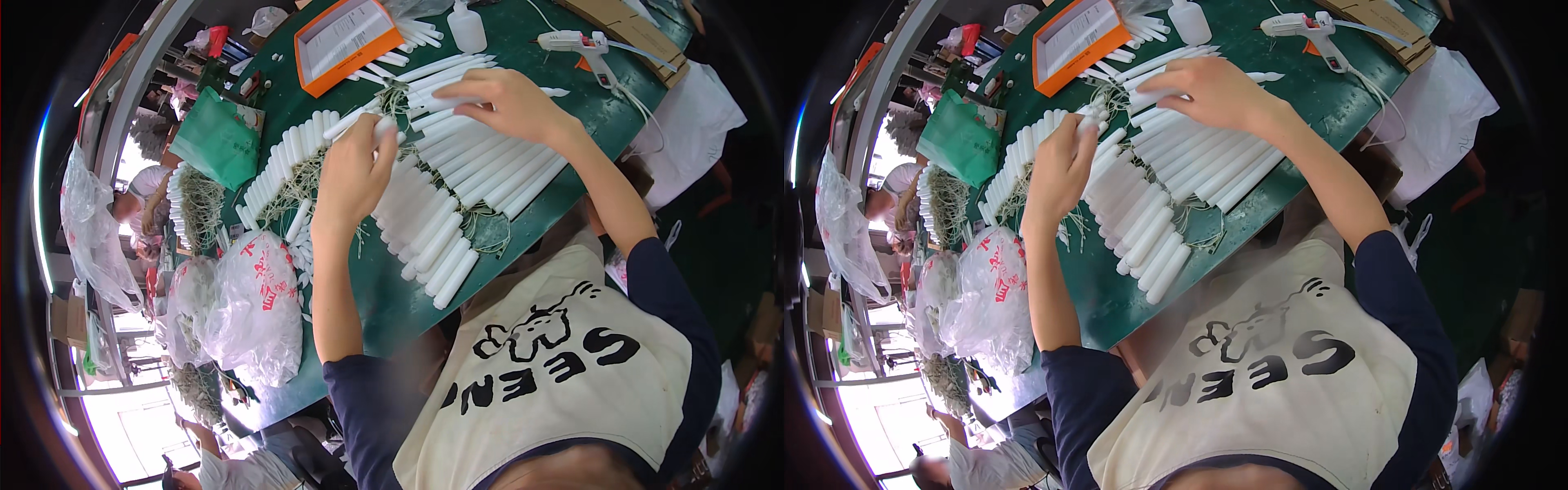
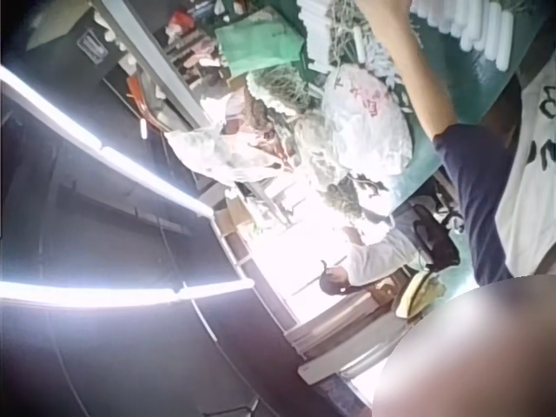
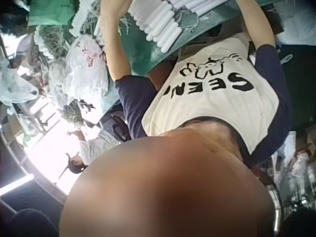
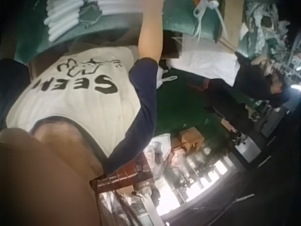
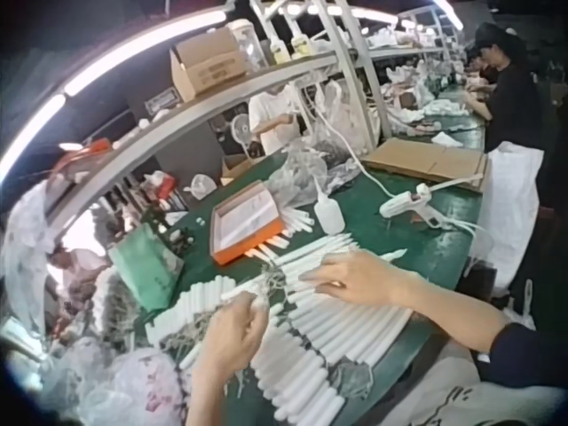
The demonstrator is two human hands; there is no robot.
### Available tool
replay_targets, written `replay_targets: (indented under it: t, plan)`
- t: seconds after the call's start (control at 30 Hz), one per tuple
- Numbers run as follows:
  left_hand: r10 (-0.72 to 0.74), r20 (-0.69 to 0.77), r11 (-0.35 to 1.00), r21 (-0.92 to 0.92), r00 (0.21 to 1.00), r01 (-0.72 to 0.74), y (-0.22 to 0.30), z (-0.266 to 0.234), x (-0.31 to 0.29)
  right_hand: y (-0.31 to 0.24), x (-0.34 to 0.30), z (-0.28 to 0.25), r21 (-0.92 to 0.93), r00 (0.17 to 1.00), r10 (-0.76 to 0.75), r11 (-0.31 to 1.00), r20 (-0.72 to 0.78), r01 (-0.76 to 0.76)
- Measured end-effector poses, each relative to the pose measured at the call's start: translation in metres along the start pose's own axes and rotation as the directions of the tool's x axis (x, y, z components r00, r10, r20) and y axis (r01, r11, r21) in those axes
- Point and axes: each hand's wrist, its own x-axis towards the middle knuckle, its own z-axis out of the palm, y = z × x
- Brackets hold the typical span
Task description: The person is assembling artificial plants by attaching green plastic foliage to white tubes using a hot glue gun.
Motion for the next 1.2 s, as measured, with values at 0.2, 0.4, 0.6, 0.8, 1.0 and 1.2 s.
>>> replay_targets:
  t: [0.2,0.4,0.6,0.8,1.0,1.2]
  plan:
    - [-0.112,-0.122,0.993,-0.047,0.986,0.107,0.005,-0.004,-0.004,-0.031,-0.002,-0.014,0.249,0.999,-0.042,0.968,0.006,0.039]
    - [0.032,-0.318,0.951,-0.281,0.947,-0.127,0.005,0.002,0.001,-0.043,-0.006,-0.023,0.342,0.998,-0.056,0.938,0.01,0.049]
    - [0.001,-0.053,0.755,-0.654,0.999,-0.035,0.003,0.0,0.0,-0.047,-0.008,-0.028,0.358,0.998,-0.066,0.932,0.024,0.052]
    - [-0.046,-0.099,0.814,-0.58,0.994,-0.02,0.006,0.0,-0.002,-0.041,-0.011,-0.025,0.344,0.998,-0.029,0.939,0.049,0.011]
    - [-0.06,-0.215,0.613,-0.779,0.975,-0.134,0.025,0.004,-0.005,-0.04,-0.011,-0.022,0.399,0.999,-0.016,0.917,0.033,0.002]
    - [-0.048,-0.137,0.552,-0.829,0.989,-0.088,0.019,0.008,-0.006,-0.042,-0.009,-0.023,0.457,0.999,0.041,0.889,-0.001,-0.036]
